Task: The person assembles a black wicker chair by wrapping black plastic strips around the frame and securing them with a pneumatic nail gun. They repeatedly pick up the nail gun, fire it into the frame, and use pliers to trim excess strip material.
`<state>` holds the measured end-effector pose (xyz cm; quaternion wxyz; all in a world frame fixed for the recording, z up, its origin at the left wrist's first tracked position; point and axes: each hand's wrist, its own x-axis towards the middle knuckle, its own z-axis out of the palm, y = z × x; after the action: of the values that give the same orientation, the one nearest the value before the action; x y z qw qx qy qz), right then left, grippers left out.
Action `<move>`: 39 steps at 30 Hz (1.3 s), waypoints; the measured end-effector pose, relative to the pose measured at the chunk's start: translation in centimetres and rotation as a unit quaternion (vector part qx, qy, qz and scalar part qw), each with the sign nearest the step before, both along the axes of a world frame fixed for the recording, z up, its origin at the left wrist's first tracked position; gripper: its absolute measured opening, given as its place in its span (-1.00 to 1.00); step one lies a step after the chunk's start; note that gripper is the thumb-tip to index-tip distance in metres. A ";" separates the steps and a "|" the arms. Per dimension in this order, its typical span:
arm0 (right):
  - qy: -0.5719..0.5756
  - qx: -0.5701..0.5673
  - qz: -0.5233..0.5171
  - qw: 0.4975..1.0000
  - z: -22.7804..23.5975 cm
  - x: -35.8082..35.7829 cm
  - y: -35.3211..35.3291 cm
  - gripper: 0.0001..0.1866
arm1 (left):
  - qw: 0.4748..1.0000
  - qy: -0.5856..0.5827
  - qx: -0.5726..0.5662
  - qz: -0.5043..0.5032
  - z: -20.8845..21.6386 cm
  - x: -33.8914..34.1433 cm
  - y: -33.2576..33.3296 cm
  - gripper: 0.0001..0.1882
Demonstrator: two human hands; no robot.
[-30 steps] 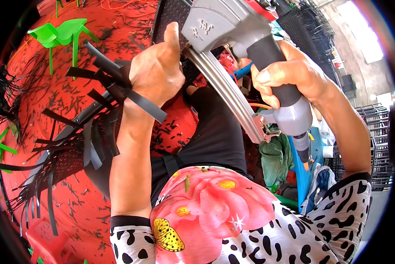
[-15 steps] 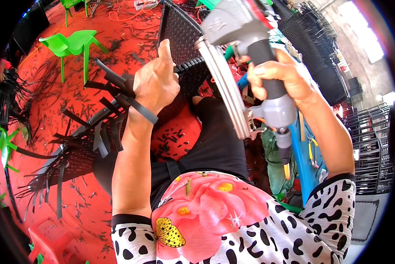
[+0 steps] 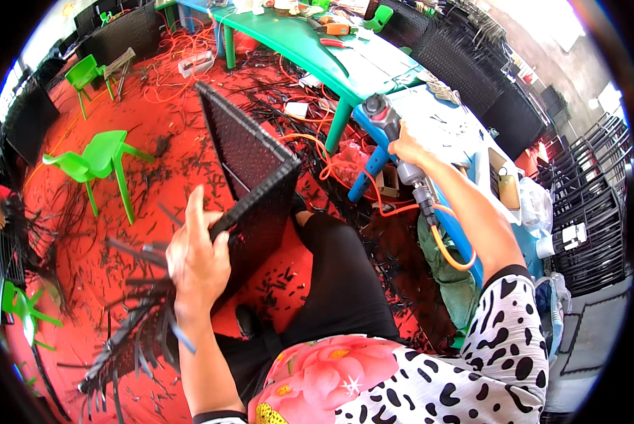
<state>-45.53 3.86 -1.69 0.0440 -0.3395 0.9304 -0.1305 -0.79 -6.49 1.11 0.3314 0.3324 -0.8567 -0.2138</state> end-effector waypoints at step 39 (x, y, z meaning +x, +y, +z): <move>-0.009 -0.140 0.315 0.939 -8.6 16.1 16.3 -0.60 | 0.992 0.050 0.118 -0.011 -2.1 1.0 -3.2 -0.33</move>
<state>-29.46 20.14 -10.25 0.0437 -0.6167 0.7477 -0.2423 0.22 -9.67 -1.02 0.3298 0.3485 -0.8116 -0.3333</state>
